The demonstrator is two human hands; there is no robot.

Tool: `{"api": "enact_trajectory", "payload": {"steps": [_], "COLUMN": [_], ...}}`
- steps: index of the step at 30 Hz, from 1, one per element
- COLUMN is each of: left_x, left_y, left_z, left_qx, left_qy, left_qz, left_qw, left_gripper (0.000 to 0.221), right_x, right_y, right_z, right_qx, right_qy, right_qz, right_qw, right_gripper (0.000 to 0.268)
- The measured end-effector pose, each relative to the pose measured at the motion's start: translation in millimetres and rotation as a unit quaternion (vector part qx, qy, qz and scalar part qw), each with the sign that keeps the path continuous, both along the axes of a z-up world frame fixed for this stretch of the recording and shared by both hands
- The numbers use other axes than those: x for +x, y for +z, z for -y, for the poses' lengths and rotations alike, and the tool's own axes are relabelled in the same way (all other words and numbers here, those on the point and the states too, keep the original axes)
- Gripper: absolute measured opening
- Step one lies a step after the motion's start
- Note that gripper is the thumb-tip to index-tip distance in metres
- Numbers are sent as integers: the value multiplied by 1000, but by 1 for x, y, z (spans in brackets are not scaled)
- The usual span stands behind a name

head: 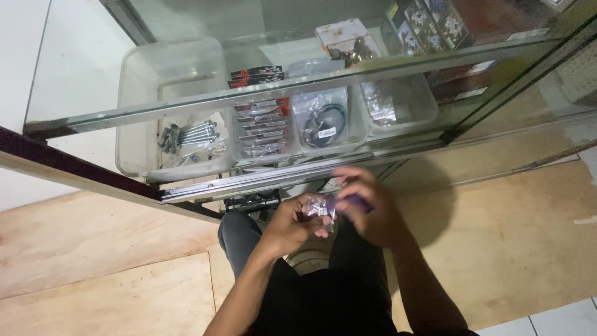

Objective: The person wipes and cleans small motorcycle bolts with a purple cloth.

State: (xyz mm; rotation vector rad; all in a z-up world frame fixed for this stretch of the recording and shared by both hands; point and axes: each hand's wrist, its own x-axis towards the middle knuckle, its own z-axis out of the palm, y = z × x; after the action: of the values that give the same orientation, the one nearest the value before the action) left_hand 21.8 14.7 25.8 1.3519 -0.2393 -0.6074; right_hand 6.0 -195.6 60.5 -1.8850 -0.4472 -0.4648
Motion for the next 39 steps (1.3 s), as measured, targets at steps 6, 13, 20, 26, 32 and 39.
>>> {"api": "enact_trajectory", "payload": {"steps": [6, 13, 20, 26, 32, 39], "left_x": [-7, -22, -24, -25, -27, -24], "left_y": [-6, -40, -24, -80, -32, -50], "left_z": [12, 23, 29, 29, 15, 24], "left_qx": [34, 11, -152, -224, -201, -283], "left_qy": [68, 213, 260, 238, 251, 232], "left_qz": [50, 55, -57, -50, -73, -93], "left_qw": [996, 975, 952, 944, 944, 926], "left_gripper": [22, 17, 33, 37, 45, 38], "right_x": [-6, -13, -5, -9, 7, -10], "right_y": [-17, -48, -34, -25, -60, -38], "right_z": [-19, -31, -32, -57, -29, -42], "right_qx": [-70, 48, 10, -126, -86, -152], "right_qy": [20, -127, -180, -155, -134, -158], "right_qz": [-129, -154, -123, 115, 19, 105], "right_qw": [989, 979, 976, 973, 987, 970], "right_gripper": [11, 9, 7, 9, 13, 11]}}
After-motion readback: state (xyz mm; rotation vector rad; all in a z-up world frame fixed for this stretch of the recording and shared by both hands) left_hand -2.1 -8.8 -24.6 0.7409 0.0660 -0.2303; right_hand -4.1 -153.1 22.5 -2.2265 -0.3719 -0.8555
